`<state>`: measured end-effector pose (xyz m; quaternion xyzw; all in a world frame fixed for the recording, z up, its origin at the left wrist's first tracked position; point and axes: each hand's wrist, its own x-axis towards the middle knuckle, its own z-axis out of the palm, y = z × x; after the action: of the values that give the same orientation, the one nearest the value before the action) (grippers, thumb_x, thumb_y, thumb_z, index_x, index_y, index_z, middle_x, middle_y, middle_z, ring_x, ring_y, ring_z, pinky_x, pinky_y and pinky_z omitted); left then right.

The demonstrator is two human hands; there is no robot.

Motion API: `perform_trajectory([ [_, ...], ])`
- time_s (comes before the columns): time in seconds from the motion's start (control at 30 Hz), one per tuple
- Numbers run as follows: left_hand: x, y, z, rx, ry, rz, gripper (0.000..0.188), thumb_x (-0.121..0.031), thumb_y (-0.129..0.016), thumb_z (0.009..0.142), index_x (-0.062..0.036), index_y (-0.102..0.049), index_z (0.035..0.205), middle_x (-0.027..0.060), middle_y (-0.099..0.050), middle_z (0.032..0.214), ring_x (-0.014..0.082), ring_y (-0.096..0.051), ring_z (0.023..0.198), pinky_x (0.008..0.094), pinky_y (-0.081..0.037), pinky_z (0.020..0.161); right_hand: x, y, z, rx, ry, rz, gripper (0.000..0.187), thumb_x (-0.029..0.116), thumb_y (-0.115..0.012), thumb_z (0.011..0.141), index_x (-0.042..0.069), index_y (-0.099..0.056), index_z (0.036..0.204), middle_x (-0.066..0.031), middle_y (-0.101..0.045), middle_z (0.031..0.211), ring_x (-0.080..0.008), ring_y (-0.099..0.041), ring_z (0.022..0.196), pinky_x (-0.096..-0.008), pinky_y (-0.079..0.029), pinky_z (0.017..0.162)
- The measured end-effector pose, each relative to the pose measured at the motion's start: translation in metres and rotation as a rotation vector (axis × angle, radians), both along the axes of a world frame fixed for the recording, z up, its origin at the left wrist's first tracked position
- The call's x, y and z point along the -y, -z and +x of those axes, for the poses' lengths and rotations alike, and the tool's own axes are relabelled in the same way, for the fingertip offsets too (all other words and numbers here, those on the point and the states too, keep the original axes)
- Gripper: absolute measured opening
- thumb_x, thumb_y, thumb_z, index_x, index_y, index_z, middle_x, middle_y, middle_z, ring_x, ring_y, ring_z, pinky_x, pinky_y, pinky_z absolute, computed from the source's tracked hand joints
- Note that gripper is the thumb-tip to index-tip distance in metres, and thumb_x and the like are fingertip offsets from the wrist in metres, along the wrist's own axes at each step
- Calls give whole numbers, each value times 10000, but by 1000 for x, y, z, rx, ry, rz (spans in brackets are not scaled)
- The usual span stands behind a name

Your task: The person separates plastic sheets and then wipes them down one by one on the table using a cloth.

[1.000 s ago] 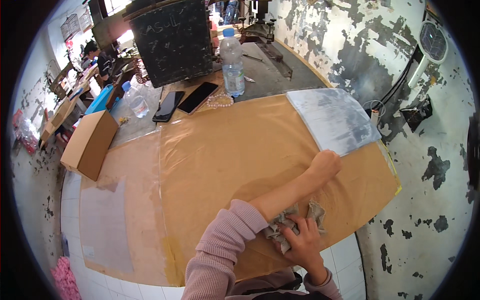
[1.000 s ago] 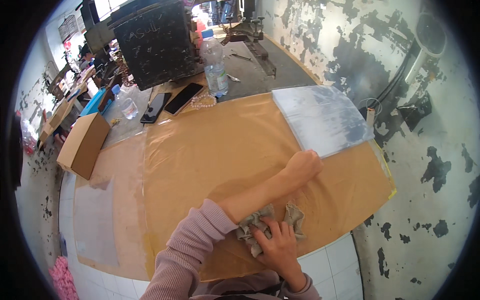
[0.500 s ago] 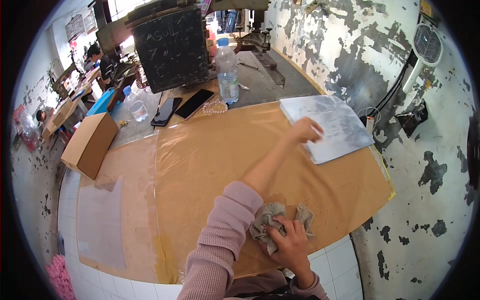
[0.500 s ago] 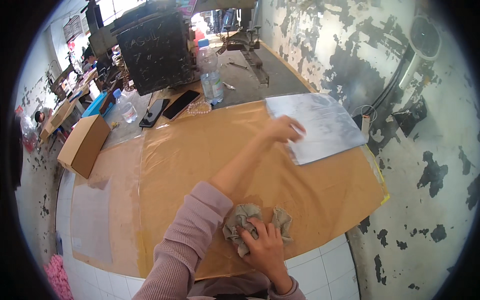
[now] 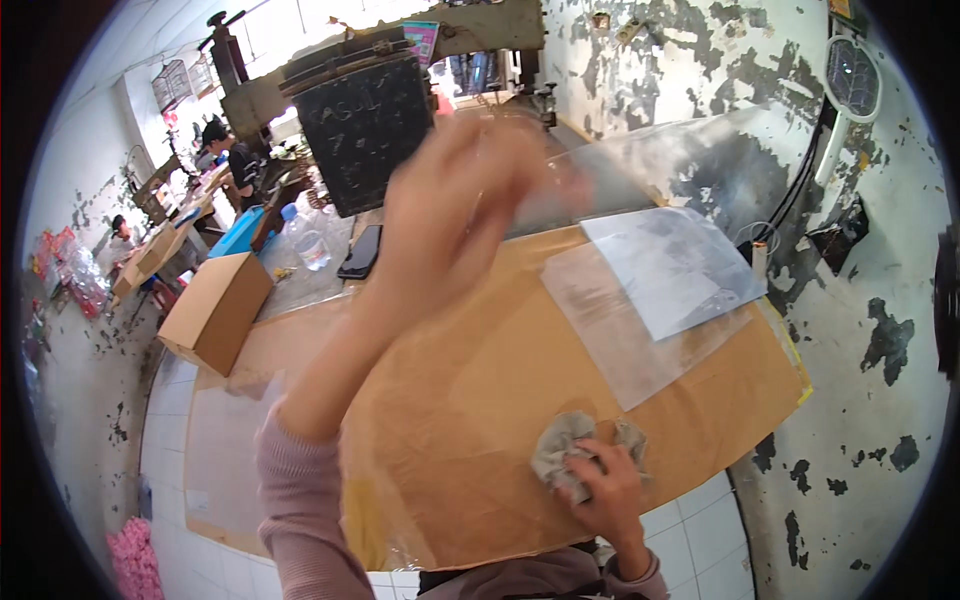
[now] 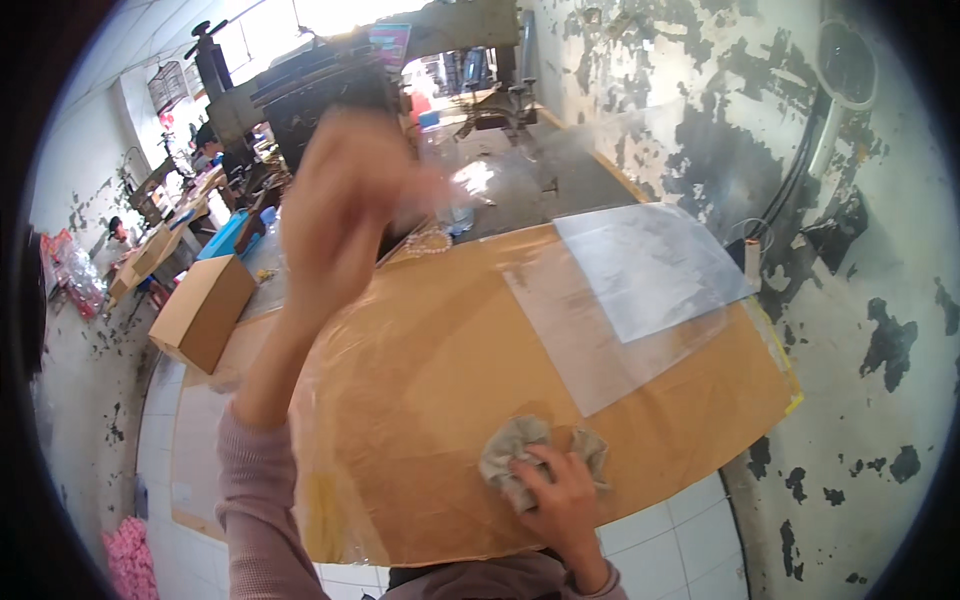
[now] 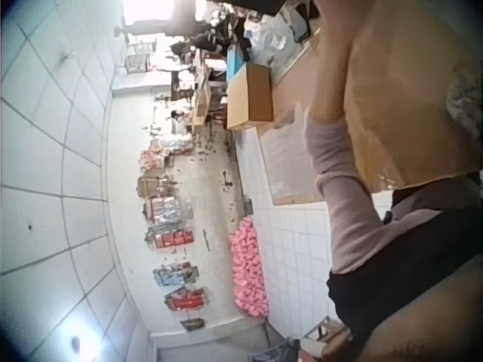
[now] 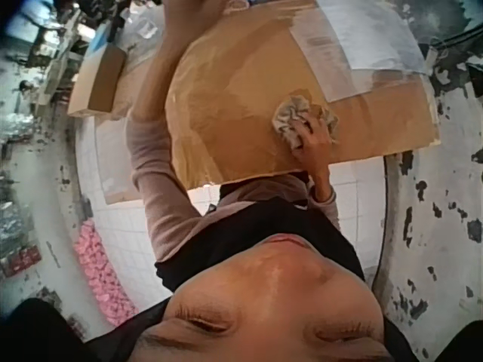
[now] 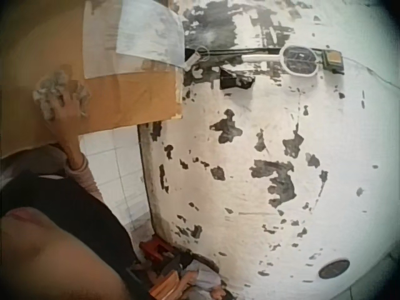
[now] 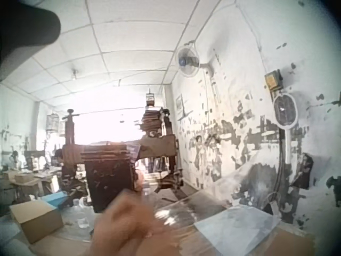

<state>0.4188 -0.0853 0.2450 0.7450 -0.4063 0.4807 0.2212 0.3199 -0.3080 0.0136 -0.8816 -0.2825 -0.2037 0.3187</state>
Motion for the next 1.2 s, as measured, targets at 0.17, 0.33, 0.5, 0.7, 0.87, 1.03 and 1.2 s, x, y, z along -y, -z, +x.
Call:
perform_trajectory([
  [0.17,-49,118,-141,-824,87,12,249,75,-564,743,-68,-672,916,53,-581,924,228,-580,995,439,-341,998,17,-11,29,-50,42,-170,331,112,-671,665,108,-629,993,-85,-557,1100,-346,-505,949,-433,-446,819],
  [0.33,-68,194,-222,-1191,-73,96,448,102,-581,673,-87,-607,1078,51,-522,1036,215,-518,1067,526,-256,1053,46,-24,106,-60,64,-301,313,118,-616,775,56,-591,1081,-137,-553,1159,-332,-521,1012,-404,-412,907],
  [0.5,-72,203,-236,-1089,-192,327,491,27,-570,725,-115,-573,1195,37,-525,1020,168,-520,1061,491,-191,1113,45,-70,126,-423,88,76,270,144,-592,846,23,-574,1087,-126,-595,1055,-241,-569,938,-336,-442,841],
  [0.7,-82,206,-249,-1000,-175,322,433,-48,-639,685,-129,-635,1110,23,-546,952,192,-555,1023,453,-356,1042,-86,-65,-19,103,-563,-221,387,179,-623,686,129,-623,1070,-90,-549,1193,-278,-530,1000,-459,-414,854],
  [0.87,-57,220,-288,-910,-578,97,260,-108,-679,689,-138,-711,945,9,-562,781,187,-626,875,377,-513,860,-110,5,-50,33,-560,-149,313,163,-590,747,74,-624,1045,-87,-513,1272,-281,-523,959,-434,-417,798],
  [1.03,-61,225,-283,-782,-594,173,282,-113,-695,701,-124,-693,983,20,-557,785,125,-629,827,324,-553,801,-17,-9,29,-96,4,-320,266,79,-609,718,-12,-590,967,-138,-550,1188,-332,-465,871,-388,-364,831],
  [1.2,-68,224,-281,-731,-522,154,261,-22,-658,738,-93,-677,988,31,-559,810,133,-622,846,285,-565,791,21,-20,85,-280,20,-58,309,69,-584,788,-36,-557,1077,-177,-568,1060,-350,-512,907,-402,-403,846],
])
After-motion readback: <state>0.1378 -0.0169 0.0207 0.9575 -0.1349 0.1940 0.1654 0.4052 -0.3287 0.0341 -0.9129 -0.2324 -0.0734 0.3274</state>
